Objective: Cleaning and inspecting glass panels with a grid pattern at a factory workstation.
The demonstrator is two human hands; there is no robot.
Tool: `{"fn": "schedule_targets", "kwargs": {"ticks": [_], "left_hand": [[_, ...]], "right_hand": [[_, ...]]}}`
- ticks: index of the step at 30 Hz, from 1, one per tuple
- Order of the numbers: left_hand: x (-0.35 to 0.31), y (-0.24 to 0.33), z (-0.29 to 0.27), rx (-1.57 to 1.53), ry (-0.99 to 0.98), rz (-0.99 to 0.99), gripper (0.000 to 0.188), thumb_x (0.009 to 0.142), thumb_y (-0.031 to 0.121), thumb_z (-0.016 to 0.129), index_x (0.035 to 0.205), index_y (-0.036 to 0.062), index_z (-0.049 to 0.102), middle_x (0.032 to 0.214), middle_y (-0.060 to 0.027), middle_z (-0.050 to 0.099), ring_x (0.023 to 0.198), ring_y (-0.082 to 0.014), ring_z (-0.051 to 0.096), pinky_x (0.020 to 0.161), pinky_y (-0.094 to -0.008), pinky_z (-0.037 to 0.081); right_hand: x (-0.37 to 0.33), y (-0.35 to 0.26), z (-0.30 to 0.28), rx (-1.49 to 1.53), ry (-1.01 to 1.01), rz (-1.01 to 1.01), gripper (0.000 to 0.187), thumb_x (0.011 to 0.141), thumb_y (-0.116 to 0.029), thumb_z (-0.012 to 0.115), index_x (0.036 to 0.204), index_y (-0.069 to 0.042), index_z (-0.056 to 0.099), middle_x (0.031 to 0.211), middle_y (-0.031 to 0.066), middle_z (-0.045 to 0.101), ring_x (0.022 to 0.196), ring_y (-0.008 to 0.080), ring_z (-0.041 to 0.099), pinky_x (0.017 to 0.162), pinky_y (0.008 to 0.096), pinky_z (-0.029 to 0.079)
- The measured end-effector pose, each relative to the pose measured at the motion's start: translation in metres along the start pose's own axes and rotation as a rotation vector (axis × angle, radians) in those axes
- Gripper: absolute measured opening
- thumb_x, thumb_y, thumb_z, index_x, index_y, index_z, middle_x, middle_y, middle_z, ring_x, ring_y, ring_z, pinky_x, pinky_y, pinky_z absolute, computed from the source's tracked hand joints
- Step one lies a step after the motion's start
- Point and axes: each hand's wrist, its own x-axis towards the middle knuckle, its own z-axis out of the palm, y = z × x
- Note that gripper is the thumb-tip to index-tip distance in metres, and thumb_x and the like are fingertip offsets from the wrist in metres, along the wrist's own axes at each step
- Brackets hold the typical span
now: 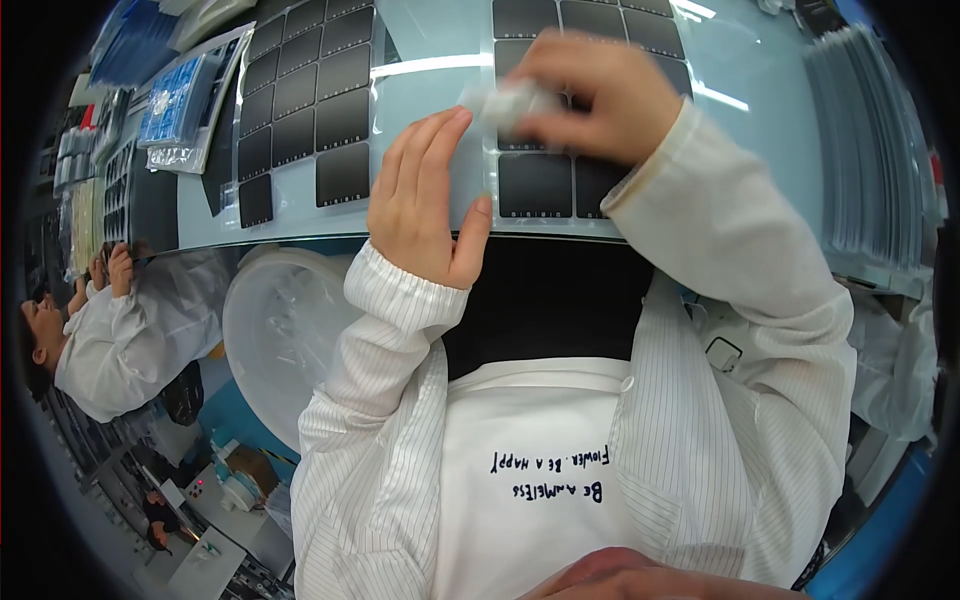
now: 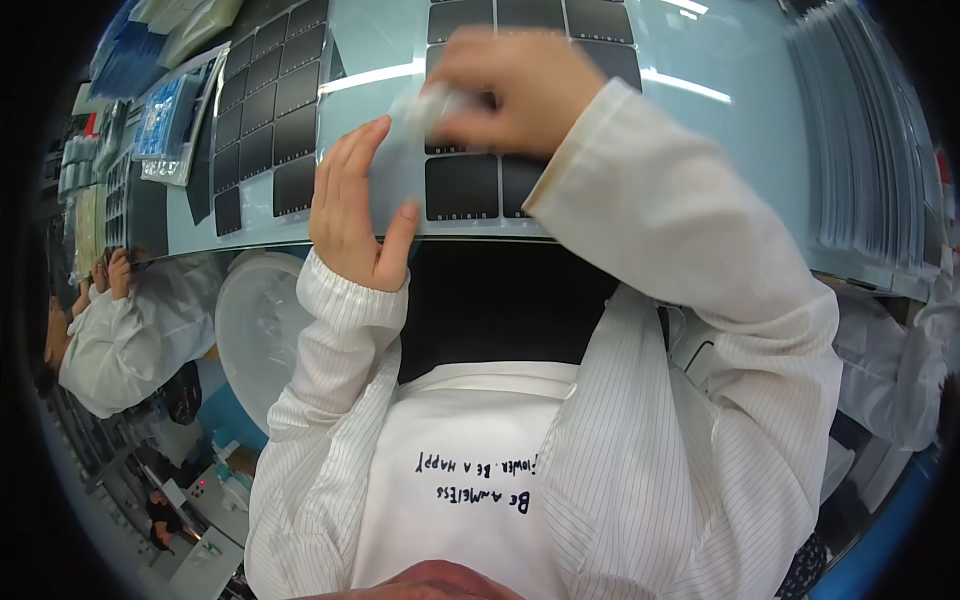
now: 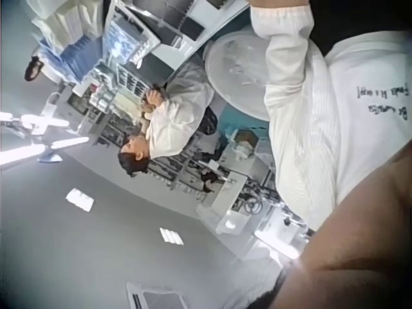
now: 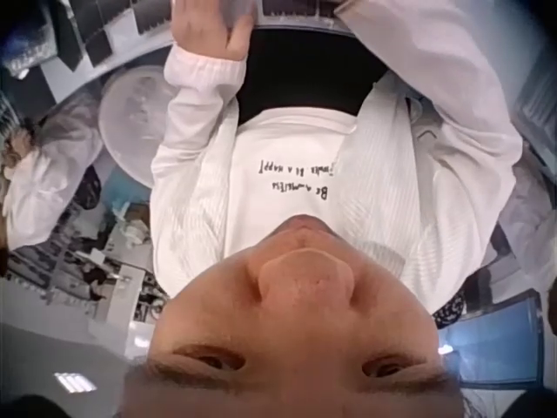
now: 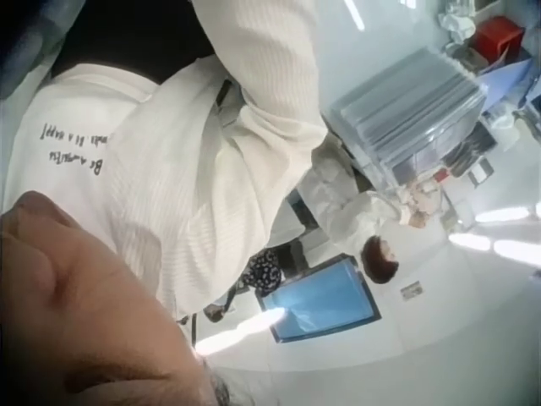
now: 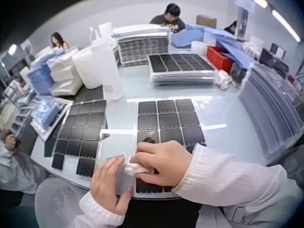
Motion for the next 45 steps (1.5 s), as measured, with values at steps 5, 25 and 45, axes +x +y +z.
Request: {"fn": "schedule_targets", "kwargs": {"ticks": [5, 25, 45], "left_hand": [[0.0, -0.002, 0.008, 0.015, 0.04, 0.035, 0.062, 0.068, 0.007, 0.059, 0.128, -0.002, 0.047, 0.122, -0.0192, 0.055, 0.113, -0.0386, 0.052, 0.096, -0.043, 0.043], [-0.005, 0.001, 0.007, -0.024, 0.07, 0.021, 0.058, 0.072, 0.009, 0.057, 0.128, -0.0043, 0.046, 0.121, -0.021, 0.056, 0.11, -0.0394, 0.054, 0.094, -0.0413, 0.045], [-0.008, -0.003, 0.009, -0.011, 0.103, -0.005, 0.067, 0.068, 0.005, 0.058, 0.133, -0.0015, 0.041, 0.121, -0.0181, 0.057, 0.109, -0.0363, 0.055, 0.093, -0.0397, 0.045]], "right_hand": [[0.001, 0.044, -0.019, -0.004, 0.054, 0.708, 0.027, 0.079, -0.031, 0.071, 0.091, -0.008, 0.068, 0.071, 0.0106, 0.067, 0.062, 0.0253, 0.066, 0.059, 0.0354, 0.052], [-0.033, 0.001, -0.03, 0.161, -0.01, 0.169, 0.028, 0.075, -0.011, 0.074, 0.1, -0.002, 0.065, 0.091, 0.0034, 0.059, 0.063, 0.0088, 0.053, 0.051, 0.0218, 0.039], [0.008, 0.042, -0.027, -0.371, 0.351, 0.248, 0.025, 0.072, -0.016, 0.073, 0.087, 0.002, 0.065, 0.075, 0.0119, 0.06, 0.061, 0.0254, 0.059, 0.056, 0.0323, 0.046]]}}
